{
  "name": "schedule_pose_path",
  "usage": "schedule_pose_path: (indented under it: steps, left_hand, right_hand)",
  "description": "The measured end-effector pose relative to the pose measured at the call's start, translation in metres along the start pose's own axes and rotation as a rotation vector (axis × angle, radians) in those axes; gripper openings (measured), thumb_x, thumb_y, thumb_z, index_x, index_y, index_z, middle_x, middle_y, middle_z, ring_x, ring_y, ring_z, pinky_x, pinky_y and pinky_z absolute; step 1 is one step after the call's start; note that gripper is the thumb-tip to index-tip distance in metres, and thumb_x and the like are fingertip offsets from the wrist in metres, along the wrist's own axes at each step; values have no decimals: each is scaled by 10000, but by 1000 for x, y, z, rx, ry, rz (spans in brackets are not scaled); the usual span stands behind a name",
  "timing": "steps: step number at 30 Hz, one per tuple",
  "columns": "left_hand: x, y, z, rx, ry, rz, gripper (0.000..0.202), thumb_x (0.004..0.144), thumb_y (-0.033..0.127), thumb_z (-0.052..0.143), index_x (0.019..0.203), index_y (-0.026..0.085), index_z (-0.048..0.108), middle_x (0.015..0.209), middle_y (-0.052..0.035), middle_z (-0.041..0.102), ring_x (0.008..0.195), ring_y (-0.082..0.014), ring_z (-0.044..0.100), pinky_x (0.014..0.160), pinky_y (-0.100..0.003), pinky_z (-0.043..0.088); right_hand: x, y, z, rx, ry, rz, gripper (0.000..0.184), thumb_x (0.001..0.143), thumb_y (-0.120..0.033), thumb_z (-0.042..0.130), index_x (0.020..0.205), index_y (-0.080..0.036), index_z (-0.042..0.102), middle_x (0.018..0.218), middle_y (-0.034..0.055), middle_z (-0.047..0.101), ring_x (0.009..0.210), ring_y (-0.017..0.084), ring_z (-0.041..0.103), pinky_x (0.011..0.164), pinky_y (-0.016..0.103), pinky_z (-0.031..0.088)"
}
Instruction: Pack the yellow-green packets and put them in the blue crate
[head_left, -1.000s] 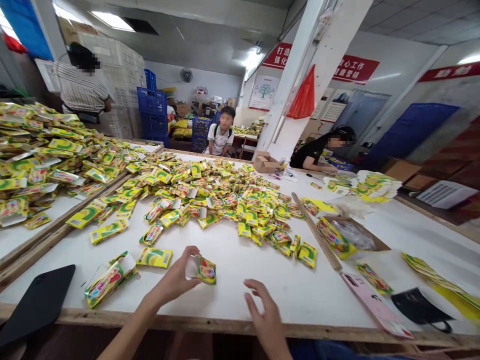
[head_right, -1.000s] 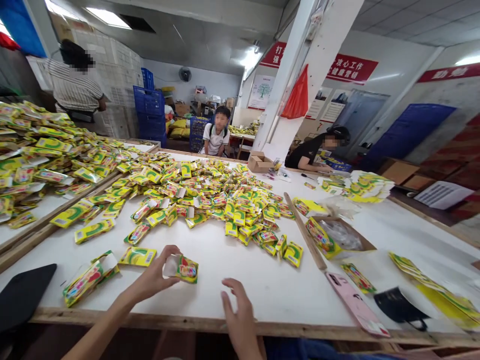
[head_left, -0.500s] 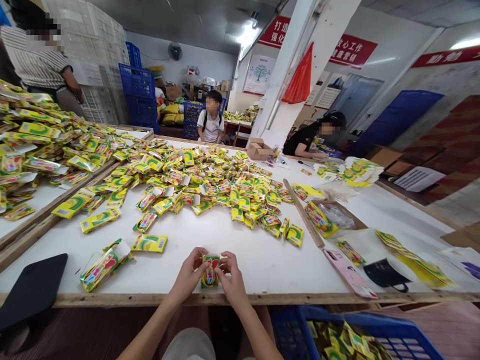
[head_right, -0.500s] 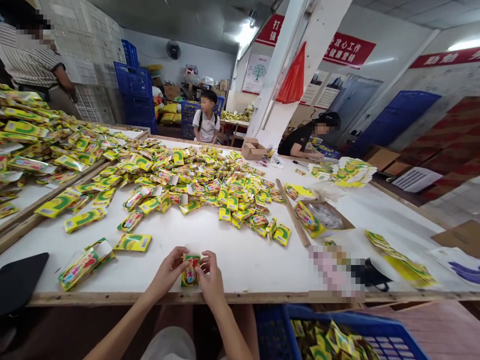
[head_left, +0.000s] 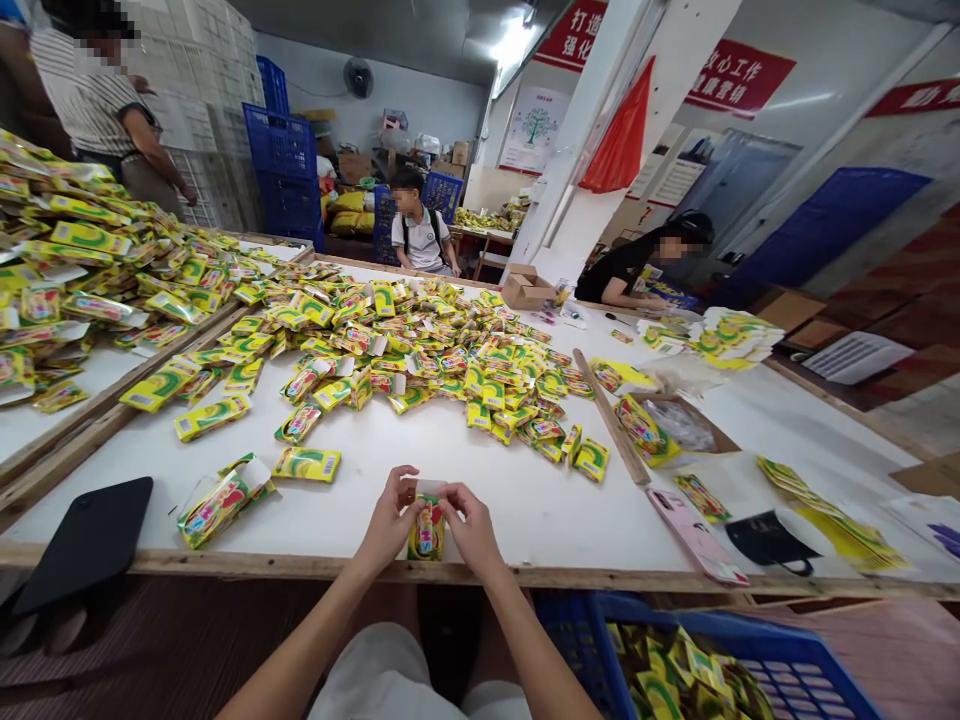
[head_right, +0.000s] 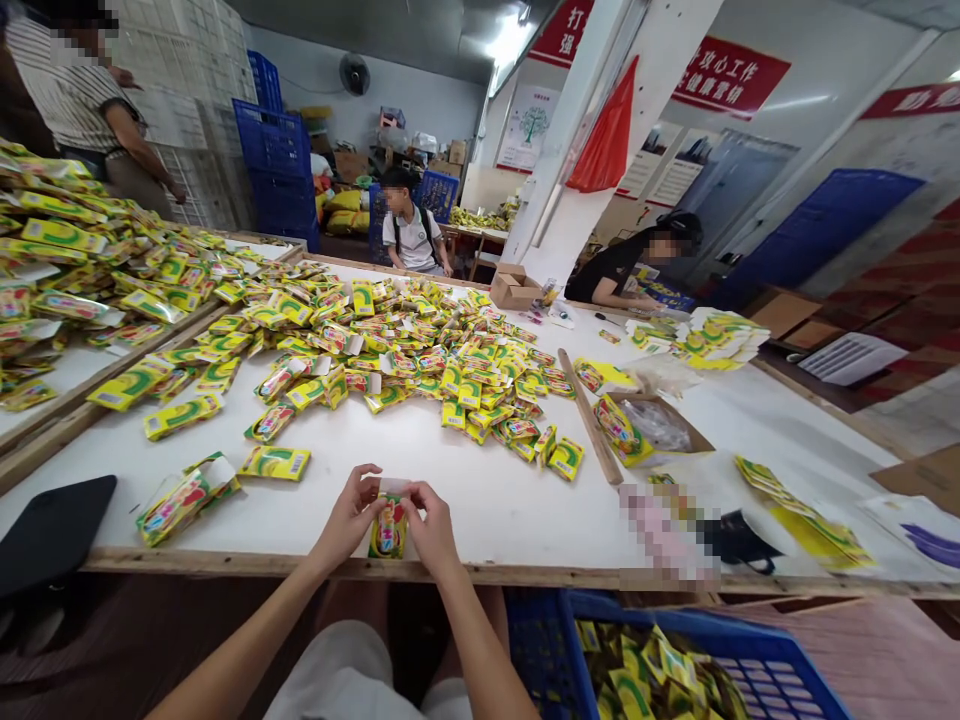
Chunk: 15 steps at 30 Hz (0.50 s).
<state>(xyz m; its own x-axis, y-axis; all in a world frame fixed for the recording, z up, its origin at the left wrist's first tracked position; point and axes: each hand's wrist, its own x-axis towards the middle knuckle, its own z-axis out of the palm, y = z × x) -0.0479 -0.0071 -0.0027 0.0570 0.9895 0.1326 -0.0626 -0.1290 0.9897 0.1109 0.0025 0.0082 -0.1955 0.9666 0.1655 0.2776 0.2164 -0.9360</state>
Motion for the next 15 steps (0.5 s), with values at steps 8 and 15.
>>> schedule_pose_path:
  steps: [8,15]
  left_hand:
    - [-8,11,4,130,-2,21,192,803,327,569,885,170,643,889,-59,674,839,-183,614,792,-303,482]
    - [0,10,12,132,103,-47,200,803,340,562,793,159,647,741,-31,658,696,-160,590,674,-264,469]
  right_hand:
    - [-11,-10,-1,23,26,-35,216,852,-366,542,856,-182,655,860,55,673,813,187,612,749,293,494]
    - [-1,-15,-1,-131,32,-24,238,870,-373,506,777,-190,626,721,15,641,683,163,570,658,255,439]
